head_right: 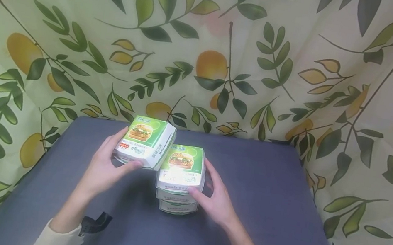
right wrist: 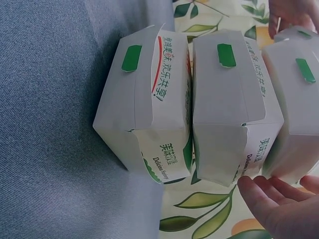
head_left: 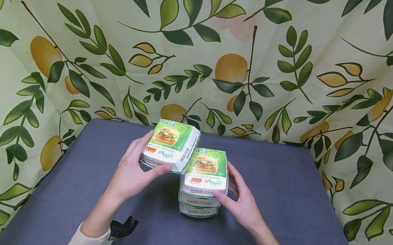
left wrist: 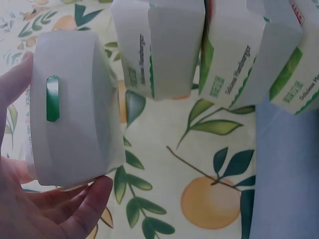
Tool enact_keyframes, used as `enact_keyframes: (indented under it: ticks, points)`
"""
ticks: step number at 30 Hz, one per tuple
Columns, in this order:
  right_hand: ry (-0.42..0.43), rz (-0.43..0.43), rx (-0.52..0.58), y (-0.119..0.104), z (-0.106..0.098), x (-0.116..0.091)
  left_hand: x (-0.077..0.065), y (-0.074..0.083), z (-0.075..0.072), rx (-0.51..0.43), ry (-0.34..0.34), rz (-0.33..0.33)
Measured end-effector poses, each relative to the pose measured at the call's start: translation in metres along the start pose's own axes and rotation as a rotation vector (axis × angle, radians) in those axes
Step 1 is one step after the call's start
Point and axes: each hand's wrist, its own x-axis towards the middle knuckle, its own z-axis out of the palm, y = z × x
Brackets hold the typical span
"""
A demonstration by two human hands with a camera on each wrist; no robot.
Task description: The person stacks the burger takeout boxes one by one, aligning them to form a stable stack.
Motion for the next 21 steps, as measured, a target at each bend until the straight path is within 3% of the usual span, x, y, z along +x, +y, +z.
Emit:
enact_keyframes:
  ticks: [21]
  points:
    - [0.000,0.007,0.003,-0.001,0.002,0.002,-0.002,0.015,0.020,0.029,-0.047,0.013]
